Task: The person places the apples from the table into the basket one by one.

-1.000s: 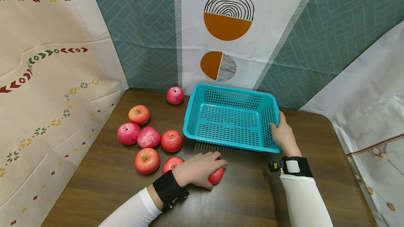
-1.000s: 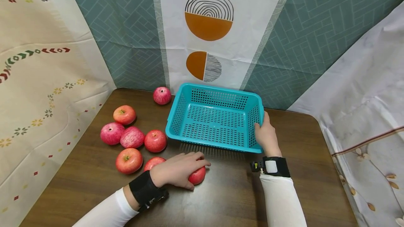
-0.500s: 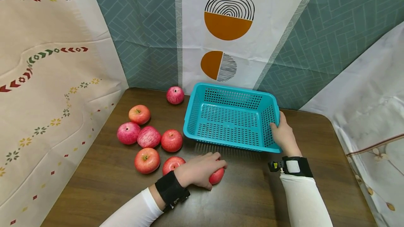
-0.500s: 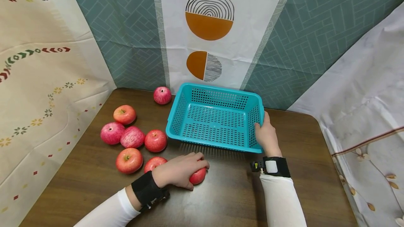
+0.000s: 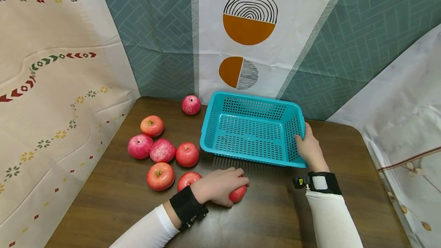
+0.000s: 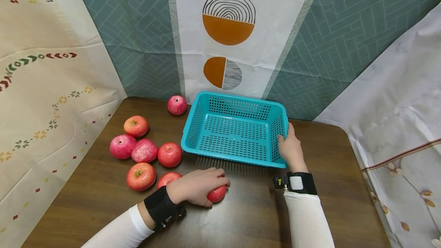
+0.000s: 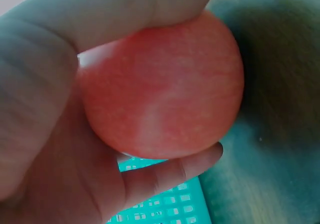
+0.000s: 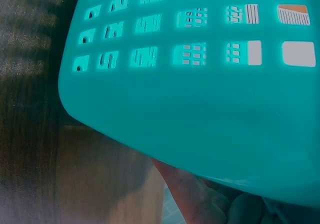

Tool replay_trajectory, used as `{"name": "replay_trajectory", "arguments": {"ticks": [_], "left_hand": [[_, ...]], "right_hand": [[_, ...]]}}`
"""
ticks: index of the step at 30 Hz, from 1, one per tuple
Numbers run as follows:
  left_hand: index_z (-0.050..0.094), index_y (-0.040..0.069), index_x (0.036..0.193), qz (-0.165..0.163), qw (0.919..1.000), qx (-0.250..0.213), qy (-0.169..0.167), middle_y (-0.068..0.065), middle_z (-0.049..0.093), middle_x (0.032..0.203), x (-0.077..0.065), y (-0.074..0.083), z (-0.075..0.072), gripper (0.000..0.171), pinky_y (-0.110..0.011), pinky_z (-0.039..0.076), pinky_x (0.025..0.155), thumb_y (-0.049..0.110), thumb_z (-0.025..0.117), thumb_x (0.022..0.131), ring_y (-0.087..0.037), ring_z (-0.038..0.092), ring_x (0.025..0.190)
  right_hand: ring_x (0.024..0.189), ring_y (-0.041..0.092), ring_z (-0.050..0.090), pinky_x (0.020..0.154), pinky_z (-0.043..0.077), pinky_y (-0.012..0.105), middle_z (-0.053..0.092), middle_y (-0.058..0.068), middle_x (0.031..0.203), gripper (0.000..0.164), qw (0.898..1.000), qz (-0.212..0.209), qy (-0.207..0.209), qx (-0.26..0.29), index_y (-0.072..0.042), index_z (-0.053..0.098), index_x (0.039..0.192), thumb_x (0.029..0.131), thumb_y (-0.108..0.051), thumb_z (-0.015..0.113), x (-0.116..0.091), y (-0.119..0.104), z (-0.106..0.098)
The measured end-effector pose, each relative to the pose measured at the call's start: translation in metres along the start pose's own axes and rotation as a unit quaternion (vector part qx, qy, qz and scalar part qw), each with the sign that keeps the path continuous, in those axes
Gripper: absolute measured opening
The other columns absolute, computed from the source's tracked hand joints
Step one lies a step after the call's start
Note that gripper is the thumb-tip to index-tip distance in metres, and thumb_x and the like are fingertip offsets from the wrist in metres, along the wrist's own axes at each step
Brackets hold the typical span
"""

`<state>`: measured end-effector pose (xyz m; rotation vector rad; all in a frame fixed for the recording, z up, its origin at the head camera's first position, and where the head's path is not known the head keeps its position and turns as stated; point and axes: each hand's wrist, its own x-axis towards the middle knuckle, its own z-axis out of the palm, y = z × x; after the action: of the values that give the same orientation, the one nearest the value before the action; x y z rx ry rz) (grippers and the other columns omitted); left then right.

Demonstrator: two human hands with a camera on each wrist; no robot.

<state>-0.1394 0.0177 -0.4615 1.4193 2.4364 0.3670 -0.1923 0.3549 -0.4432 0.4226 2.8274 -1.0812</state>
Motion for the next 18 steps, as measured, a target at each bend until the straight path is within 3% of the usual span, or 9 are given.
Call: {"name": "replay_trajectory", "arguments": {"ticks": [6,13,18], "left_hand": [[0.064,0.027,0.135,0.034,0.9993,-0.014,-0.003,0.007,0.058,0.122,-0.002,0.001,-0.011,0.064,-0.023,0.051,0.079,0.03,0.094,0.079,-0.008,0.056,0.108],[0.06,0.028,0.142,0.076,0.9951,-0.063,0.003,0.01,0.058,0.127,-0.005,0.004,-0.037,0.07,-0.018,0.049,0.082,0.031,0.092,0.08,-0.003,0.056,0.109],[0.06,0.03,0.139,0.095,0.9923,-0.077,0.023,0.012,0.057,0.128,-0.007,0.0,-0.057,0.064,-0.018,0.048,0.083,0.036,0.09,0.083,0.0,0.055,0.11]], "right_hand": [[0.124,0.063,0.058,0.091,0.053,0.074,0.041,0.042,0.154,0.068,1.0,-0.002,0.002,-0.001,-0.006,-0.001,0.171,0.116,-0.025,0.036,0.0,0.0,0.0],[0.122,0.062,0.059,0.09,0.054,0.073,0.041,0.042,0.153,0.068,1.0,0.002,-0.001,-0.005,-0.005,-0.001,0.17,0.117,-0.026,0.035,0.0,0.0,0.0],[0.123,0.062,0.059,0.091,0.054,0.073,0.04,0.042,0.154,0.068,1.0,0.005,-0.003,-0.006,-0.006,-0.002,0.17,0.117,-0.027,0.035,-0.001,-0.001,0.0]]}}
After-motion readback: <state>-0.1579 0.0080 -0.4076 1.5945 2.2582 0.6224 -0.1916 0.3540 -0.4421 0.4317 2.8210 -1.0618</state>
